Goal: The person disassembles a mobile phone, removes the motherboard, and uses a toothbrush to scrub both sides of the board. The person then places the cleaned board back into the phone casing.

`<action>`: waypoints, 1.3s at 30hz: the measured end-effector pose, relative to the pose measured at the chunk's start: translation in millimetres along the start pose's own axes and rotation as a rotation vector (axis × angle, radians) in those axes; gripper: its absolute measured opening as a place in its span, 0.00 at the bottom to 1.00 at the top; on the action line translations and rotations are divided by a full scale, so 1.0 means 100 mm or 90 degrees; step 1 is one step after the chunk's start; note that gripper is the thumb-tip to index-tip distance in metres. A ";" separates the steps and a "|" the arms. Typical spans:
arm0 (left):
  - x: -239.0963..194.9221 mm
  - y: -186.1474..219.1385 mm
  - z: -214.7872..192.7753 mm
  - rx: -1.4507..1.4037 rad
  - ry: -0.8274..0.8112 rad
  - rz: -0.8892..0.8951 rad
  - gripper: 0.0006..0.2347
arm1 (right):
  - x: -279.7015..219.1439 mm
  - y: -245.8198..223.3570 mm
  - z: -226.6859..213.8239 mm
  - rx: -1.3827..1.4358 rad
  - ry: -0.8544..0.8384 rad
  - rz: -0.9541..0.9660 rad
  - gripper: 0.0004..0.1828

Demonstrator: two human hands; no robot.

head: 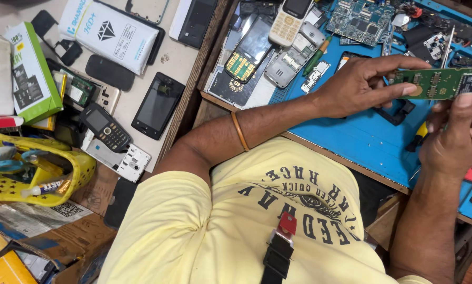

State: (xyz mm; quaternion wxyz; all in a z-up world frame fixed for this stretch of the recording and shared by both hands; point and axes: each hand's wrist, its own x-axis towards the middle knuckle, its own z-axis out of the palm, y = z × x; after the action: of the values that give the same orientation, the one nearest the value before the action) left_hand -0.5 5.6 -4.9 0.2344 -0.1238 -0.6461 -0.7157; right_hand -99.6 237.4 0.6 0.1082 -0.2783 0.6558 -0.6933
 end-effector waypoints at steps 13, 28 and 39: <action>-0.05 0.27 0.02 0.323 0.018 0.085 0.21 | -0.01 0.08 -0.13 -0.070 -0.016 0.008 0.19; -0.04 0.29 0.03 0.316 -0.004 0.088 0.09 | 0.02 -0.04 0.04 0.025 -0.014 -0.014 0.16; 0.00 0.46 0.00 0.221 -0.039 0.024 0.11 | 0.11 -0.34 0.21 -0.011 -0.026 -0.038 0.20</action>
State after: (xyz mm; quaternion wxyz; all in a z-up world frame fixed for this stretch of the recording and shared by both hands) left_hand 21.9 3.2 35.1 0.2459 -0.1156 -0.7642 -0.5849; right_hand -90.3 218.0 35.6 0.0983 -0.3132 0.6507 -0.6847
